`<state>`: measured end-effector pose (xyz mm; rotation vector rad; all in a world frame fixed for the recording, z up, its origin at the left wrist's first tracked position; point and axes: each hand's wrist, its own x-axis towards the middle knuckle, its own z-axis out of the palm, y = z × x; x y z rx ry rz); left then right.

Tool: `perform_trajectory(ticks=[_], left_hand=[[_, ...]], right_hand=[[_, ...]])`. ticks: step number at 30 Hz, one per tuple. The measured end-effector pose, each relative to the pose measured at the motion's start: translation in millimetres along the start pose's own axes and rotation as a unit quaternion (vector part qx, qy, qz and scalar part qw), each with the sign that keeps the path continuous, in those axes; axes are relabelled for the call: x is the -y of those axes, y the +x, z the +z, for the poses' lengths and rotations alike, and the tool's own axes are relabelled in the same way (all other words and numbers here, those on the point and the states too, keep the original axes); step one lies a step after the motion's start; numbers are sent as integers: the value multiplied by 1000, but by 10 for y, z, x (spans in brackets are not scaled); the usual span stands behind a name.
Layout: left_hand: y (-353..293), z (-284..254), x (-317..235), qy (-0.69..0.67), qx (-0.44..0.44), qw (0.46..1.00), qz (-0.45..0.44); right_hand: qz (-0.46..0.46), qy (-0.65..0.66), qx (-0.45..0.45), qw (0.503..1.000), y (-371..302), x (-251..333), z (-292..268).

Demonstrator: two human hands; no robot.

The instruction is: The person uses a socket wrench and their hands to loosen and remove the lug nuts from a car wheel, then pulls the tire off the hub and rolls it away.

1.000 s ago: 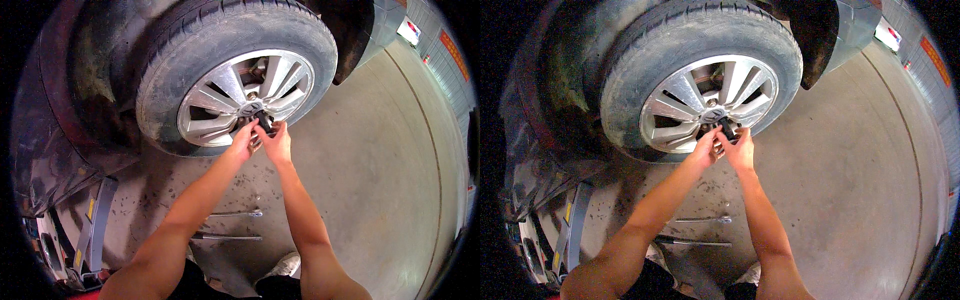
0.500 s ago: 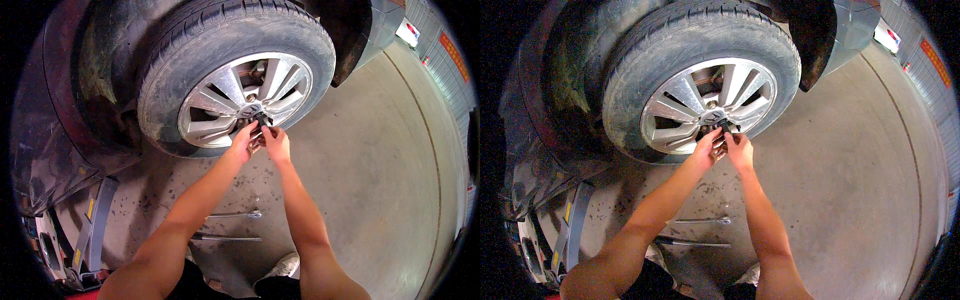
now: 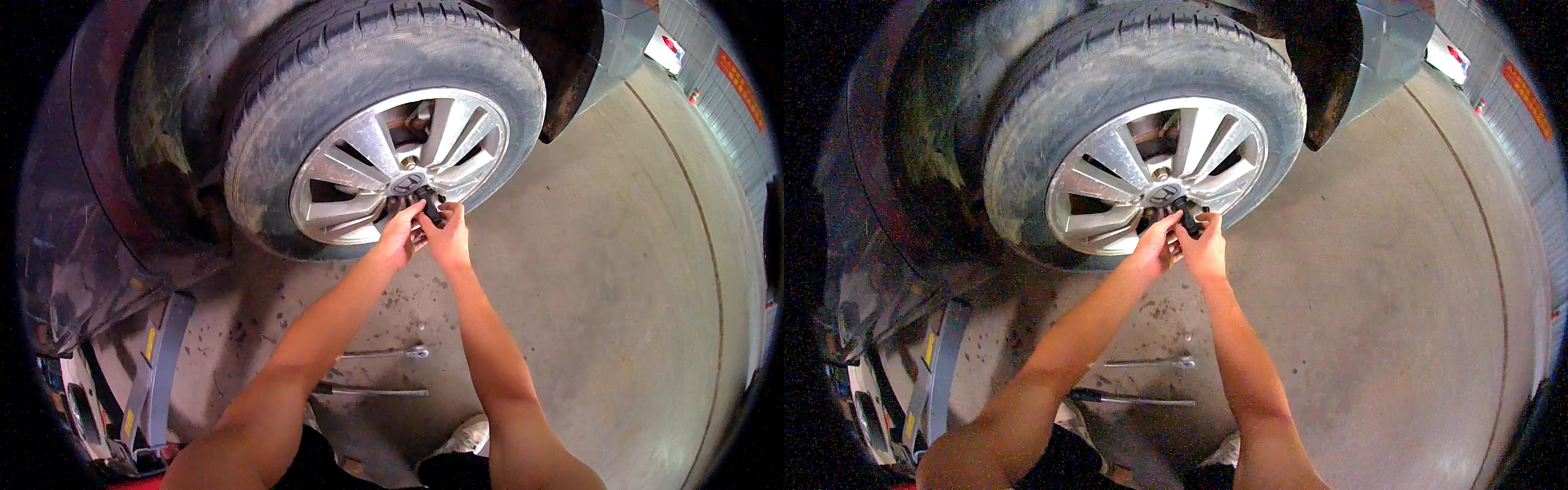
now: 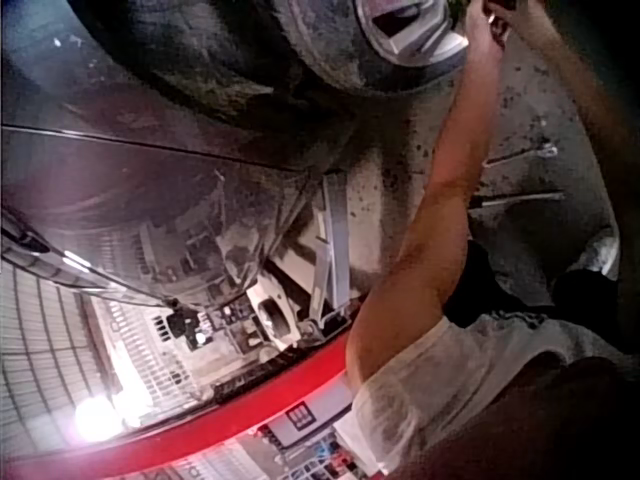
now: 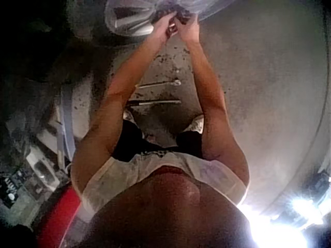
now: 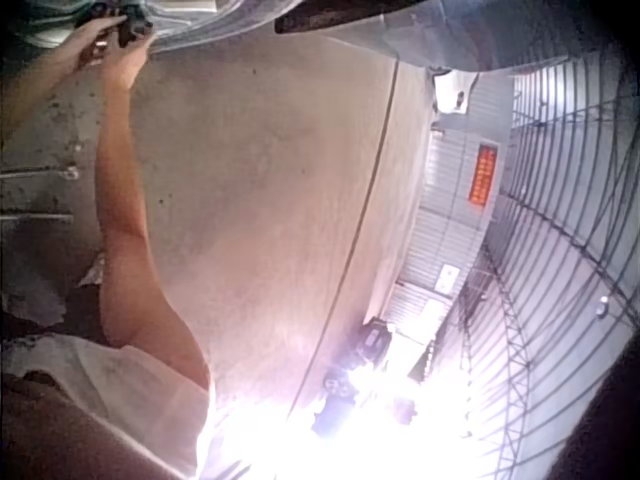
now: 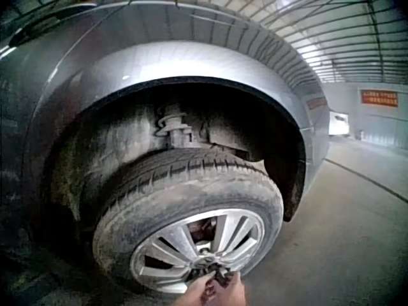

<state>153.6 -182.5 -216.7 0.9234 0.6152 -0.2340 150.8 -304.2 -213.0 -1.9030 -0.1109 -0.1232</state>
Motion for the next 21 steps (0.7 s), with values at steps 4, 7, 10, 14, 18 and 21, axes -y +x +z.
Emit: perform_trajectory(ticks=[4, 7, 10, 14, 18, 21], left_hand=[[-28, -69, -103, 21, 116, 992, -37], [10, -65, -58, -8, 88, 996, 0], [-6, 21, -32, -28, 10, 1000, 5], [11, -65, -43, -18, 91, 996, 9], [46, -51, -39, -9, 38, 999, -3], [66, -51, -26, -7, 44, 999, -6]], right_hand=[[328, 415, 168, 832, 229, -217, 11], [194, 222, 131, 946, 191, -219, 65], [-77, -42, -74, 993, 55, -224, 133], [315, 381, 161, 854, 176, -149, -1], [150, 180, 83, 969, 144, -217, 60], [63, 86, -7, 994, 119, -432, 202]])
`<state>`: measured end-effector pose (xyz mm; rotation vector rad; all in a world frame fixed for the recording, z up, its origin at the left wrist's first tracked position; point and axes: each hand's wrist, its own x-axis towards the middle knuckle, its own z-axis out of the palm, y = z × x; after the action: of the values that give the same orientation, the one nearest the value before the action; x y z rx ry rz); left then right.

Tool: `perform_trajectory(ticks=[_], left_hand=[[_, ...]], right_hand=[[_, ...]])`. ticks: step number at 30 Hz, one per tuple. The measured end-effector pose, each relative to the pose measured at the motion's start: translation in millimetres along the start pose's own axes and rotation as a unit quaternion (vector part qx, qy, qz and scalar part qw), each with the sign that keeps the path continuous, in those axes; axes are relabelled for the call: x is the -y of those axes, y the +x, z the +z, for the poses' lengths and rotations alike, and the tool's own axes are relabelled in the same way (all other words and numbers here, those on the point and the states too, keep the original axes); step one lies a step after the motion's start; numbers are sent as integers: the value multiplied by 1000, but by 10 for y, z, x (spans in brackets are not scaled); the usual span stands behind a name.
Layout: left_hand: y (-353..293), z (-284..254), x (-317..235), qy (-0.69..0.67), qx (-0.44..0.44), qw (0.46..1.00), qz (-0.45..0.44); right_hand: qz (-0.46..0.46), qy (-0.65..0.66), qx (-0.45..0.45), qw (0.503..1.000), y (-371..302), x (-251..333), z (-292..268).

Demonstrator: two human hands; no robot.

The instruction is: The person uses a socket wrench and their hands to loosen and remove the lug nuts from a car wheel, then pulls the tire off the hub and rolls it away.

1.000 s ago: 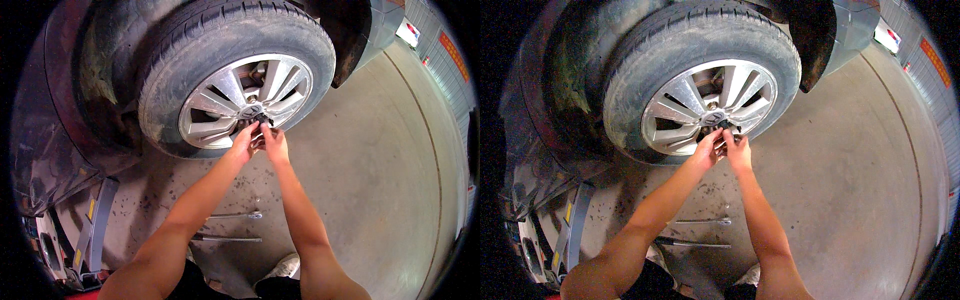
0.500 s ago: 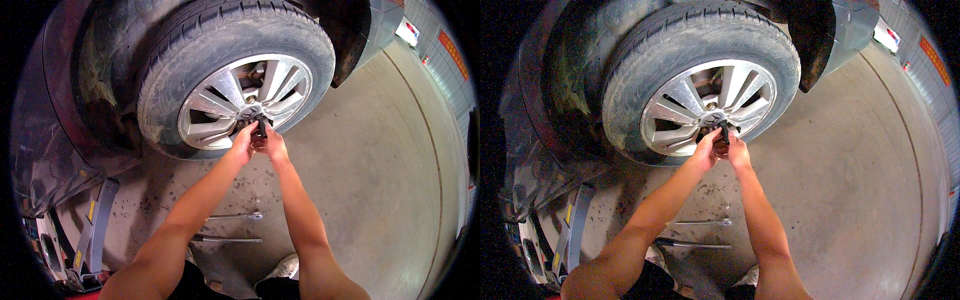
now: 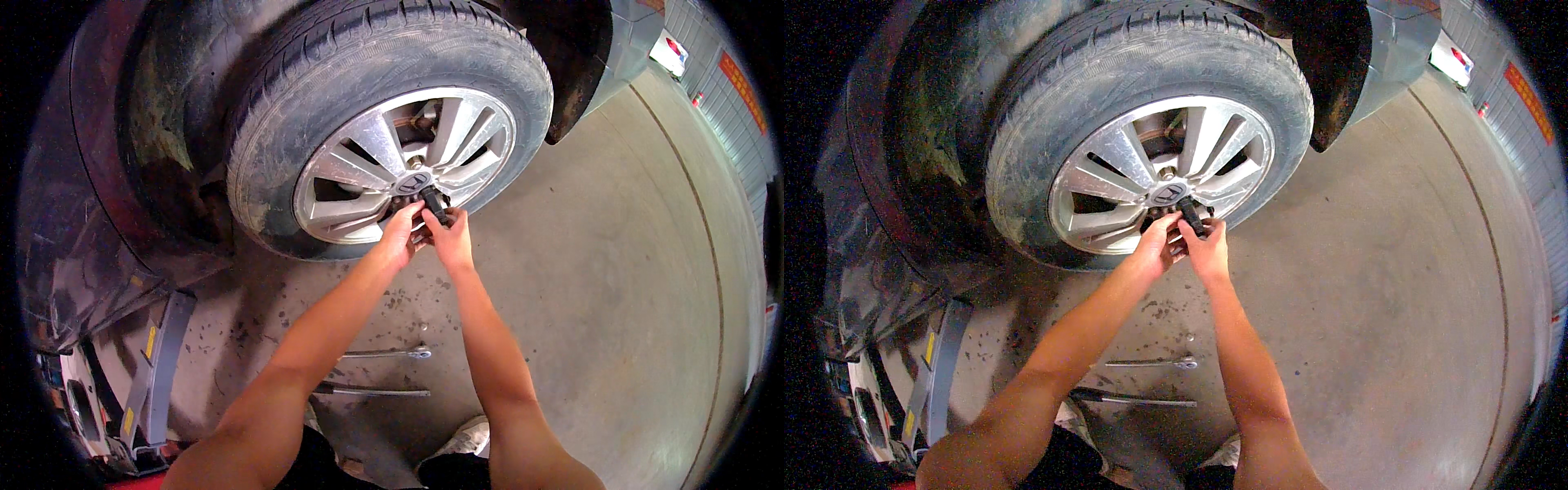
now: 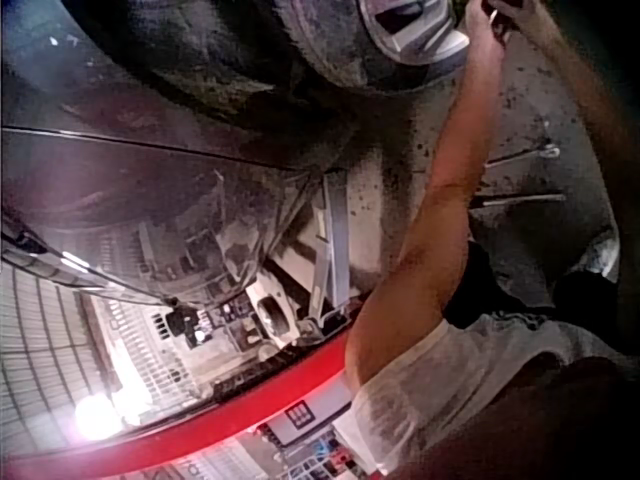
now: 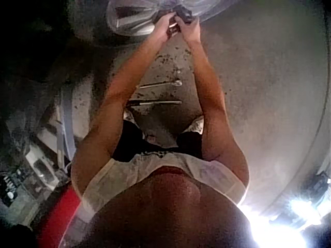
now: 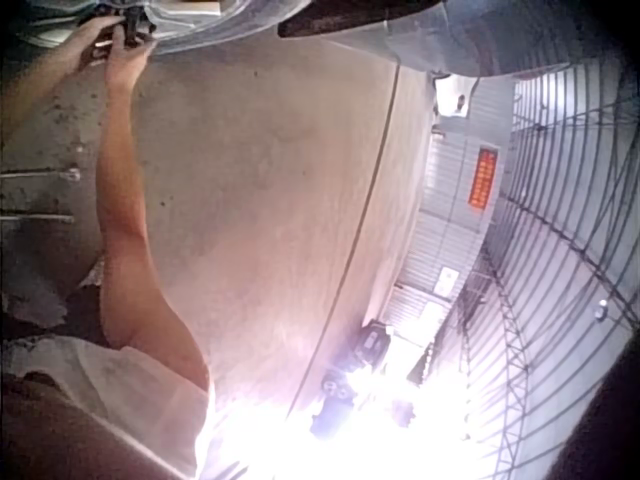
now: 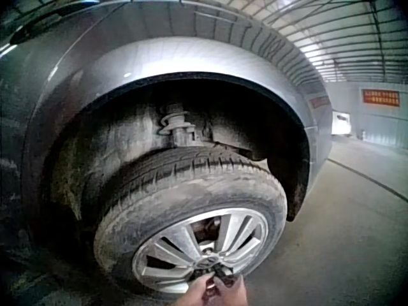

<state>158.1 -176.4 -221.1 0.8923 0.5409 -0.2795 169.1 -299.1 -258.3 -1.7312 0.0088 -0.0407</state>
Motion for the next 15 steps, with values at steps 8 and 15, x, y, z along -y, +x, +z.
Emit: perform_trajectory(ticks=[8, 15], left_hand=[[-44, 53, -16, -6, -30, 999, 9], [-12, -65, 3, -2, 22, 1000, 3]], right_hand=[[-74, -51, -30, 995, 37, 3, -13], [162, 95, 109, 976, 53, 227, -87]])
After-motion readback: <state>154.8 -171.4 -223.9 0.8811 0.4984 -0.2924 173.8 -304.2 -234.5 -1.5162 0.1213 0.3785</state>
